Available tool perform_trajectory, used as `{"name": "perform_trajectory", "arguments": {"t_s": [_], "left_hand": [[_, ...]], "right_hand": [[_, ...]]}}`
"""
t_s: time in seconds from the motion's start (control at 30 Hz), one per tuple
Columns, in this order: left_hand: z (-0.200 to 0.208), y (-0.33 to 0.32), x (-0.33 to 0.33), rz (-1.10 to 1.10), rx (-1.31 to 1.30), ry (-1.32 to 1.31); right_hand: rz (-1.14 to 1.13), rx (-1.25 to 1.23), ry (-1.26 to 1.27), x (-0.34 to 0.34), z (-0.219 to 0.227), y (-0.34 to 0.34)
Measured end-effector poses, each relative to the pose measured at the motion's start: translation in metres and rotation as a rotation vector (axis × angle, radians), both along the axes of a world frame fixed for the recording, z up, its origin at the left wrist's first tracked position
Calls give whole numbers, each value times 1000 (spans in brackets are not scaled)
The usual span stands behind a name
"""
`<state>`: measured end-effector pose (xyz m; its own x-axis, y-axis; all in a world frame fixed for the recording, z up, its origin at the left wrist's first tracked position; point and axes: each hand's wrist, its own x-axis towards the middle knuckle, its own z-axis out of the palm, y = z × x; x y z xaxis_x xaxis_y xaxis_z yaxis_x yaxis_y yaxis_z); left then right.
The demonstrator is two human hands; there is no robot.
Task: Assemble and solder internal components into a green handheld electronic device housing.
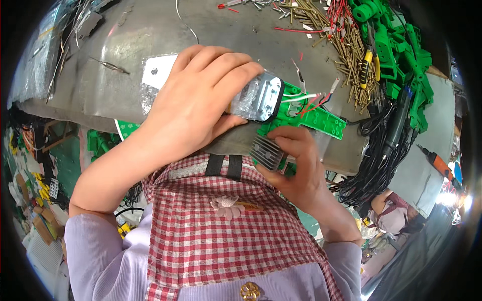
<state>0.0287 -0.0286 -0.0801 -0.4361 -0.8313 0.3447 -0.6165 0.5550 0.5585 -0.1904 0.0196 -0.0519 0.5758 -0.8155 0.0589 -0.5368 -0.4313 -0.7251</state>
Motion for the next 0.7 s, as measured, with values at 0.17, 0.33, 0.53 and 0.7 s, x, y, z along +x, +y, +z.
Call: {"name": "perform_trajectory", "arguments": {"t_s": [0.17, 0.33, 0.53, 0.7], "left_hand": [[-4, -1, 3, -20, -36, 17], [-2, -7, 8, -42, -41, -2], [-5, -5, 6, -62, 5, 8], [4, -5, 18, -87, 17, 12]], "right_hand": [[46, 18, -19, 0, 3, -11], [106, -136, 123, 8, 2, -16], [377, 93, -59, 37, 29, -15], [451, 117, -184, 60, 6, -22]]}}
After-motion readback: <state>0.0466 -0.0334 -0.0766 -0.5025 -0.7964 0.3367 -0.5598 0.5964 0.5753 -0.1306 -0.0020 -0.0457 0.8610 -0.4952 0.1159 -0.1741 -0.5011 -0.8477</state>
